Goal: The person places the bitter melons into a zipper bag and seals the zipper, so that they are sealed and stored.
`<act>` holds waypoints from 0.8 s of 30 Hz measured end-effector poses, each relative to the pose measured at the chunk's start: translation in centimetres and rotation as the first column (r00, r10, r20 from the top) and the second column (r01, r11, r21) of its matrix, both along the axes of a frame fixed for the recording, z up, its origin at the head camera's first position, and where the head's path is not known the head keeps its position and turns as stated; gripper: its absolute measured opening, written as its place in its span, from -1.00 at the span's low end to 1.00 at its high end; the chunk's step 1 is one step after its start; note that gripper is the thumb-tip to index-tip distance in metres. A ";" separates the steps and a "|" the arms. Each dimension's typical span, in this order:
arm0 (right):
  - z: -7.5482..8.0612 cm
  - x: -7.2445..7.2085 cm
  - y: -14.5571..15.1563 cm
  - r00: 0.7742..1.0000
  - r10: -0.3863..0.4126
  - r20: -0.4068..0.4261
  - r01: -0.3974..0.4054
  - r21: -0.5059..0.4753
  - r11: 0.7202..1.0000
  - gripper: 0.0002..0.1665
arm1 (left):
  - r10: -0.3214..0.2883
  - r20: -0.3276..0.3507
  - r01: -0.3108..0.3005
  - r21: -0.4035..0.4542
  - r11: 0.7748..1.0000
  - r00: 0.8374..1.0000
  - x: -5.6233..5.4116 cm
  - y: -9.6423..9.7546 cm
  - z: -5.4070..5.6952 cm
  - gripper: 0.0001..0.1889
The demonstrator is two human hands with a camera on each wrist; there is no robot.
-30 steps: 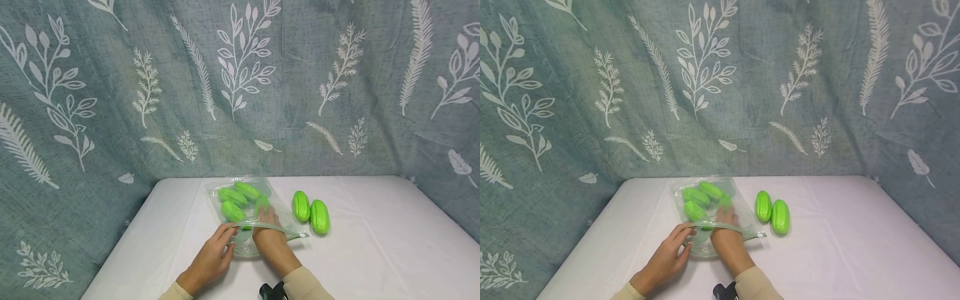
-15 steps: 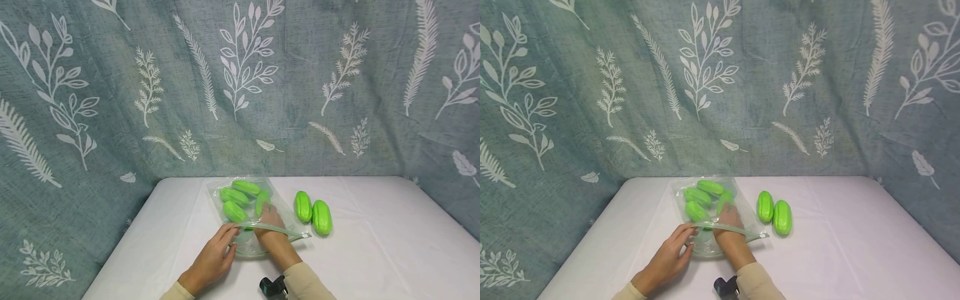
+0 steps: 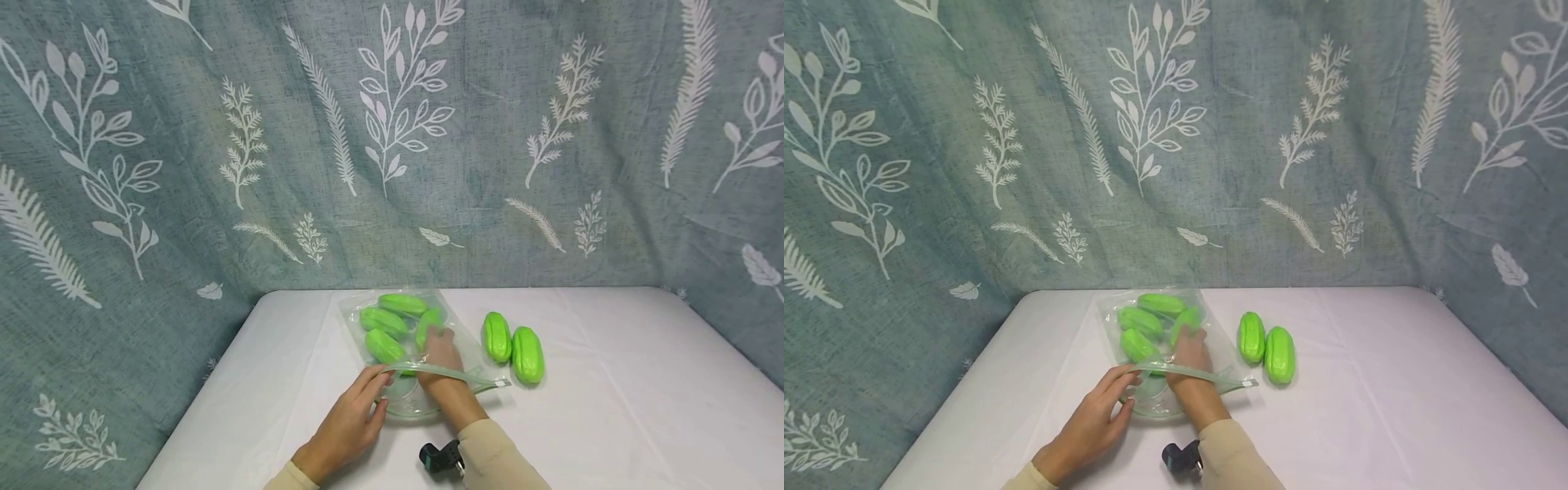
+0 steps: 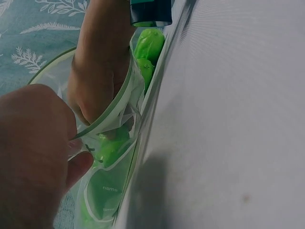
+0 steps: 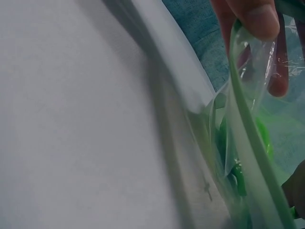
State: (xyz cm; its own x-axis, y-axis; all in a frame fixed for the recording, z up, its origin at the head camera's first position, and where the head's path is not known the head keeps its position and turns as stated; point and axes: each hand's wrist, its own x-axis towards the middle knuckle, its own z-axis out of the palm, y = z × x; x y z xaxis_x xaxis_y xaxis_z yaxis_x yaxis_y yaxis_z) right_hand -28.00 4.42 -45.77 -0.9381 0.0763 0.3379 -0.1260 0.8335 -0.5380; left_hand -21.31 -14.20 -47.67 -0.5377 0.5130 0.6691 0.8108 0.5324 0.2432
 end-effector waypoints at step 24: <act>0.1 0.0 0.0 0.998 0.050 0.039 -0.052 0.027 0.998 -0.47 | -0.025 -0.052 0.025 0.011 1.000 0.998 -0.2 -0.1 -0.1 -0.44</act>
